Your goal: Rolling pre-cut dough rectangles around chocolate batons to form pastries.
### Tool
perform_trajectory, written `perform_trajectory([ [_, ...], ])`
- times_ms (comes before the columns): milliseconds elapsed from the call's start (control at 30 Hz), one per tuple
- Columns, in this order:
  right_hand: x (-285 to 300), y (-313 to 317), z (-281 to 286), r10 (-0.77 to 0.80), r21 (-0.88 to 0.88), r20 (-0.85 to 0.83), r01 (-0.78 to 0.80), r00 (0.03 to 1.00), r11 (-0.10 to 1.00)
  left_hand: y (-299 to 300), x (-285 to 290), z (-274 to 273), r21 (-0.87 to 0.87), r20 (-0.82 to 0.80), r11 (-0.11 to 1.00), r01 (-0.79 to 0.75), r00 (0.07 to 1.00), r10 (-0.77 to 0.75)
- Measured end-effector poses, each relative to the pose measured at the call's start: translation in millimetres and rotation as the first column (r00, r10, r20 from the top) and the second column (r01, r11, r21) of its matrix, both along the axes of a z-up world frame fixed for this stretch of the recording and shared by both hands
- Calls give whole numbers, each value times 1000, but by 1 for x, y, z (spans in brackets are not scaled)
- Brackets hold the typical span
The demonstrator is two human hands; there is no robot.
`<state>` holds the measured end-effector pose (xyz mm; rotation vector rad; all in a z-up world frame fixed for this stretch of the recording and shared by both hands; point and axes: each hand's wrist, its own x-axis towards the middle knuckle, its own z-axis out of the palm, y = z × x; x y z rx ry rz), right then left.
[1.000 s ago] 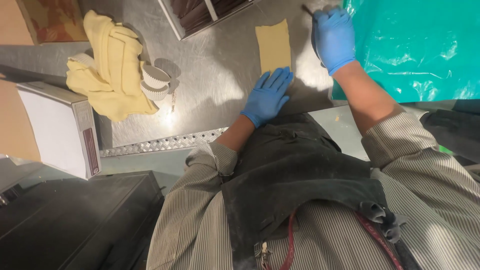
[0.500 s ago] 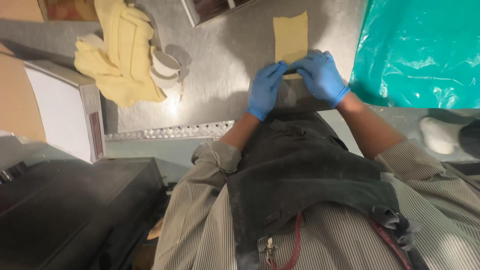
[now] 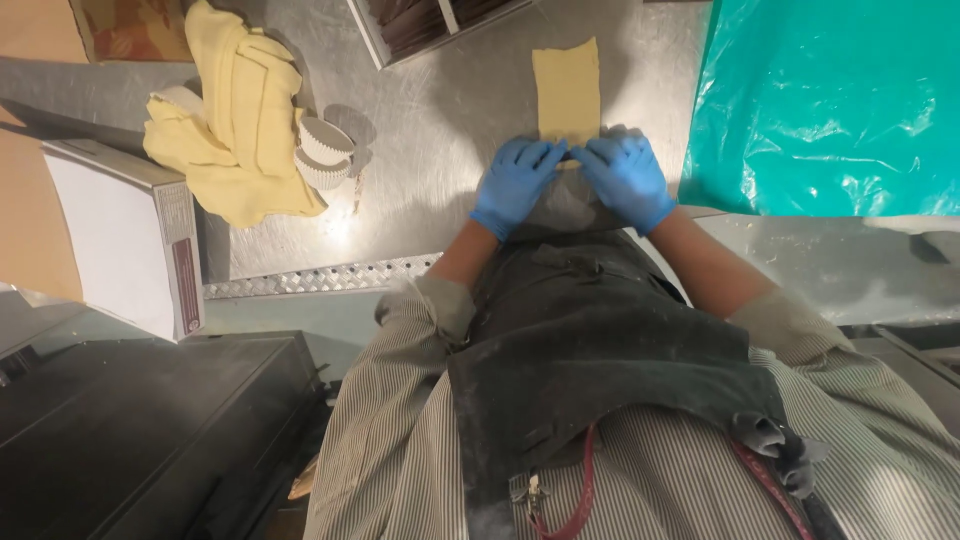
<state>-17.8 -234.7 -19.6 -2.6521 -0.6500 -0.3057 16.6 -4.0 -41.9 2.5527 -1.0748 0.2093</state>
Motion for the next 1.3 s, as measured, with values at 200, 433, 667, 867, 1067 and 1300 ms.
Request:
perform_trajectory([
  [200, 22, -3, 42, 81, 57, -106, -75, 991, 996, 4, 14, -10, 4, 79, 990, 137, 987, -137],
  [433, 27, -11, 18, 137, 76, -108, -129, 985, 989, 3, 4, -13, -115, -79, 993, -27, 997, 18],
  [667, 26, -11, 38, 131, 172, -124, -109, 984, 979, 1, 10, -18, -4, 31, 993, 115, 993, -115],
  [867, 31, -10, 47, 47, 184, -37, -39, 998, 982, -14, 18, 56, -94, -319, 993, -65, 947, 32],
  [1067, 38, -9, 40, 82, 312, -60, -59, 995, 948, -15, 3, 22, 57, -250, 997, 53, 967, -37],
  [1300, 28, 0, 22, -11, 278, -94, 37, 996, 960, -7, 15, -12, -115, -241, 993, 16, 970, -43],
])
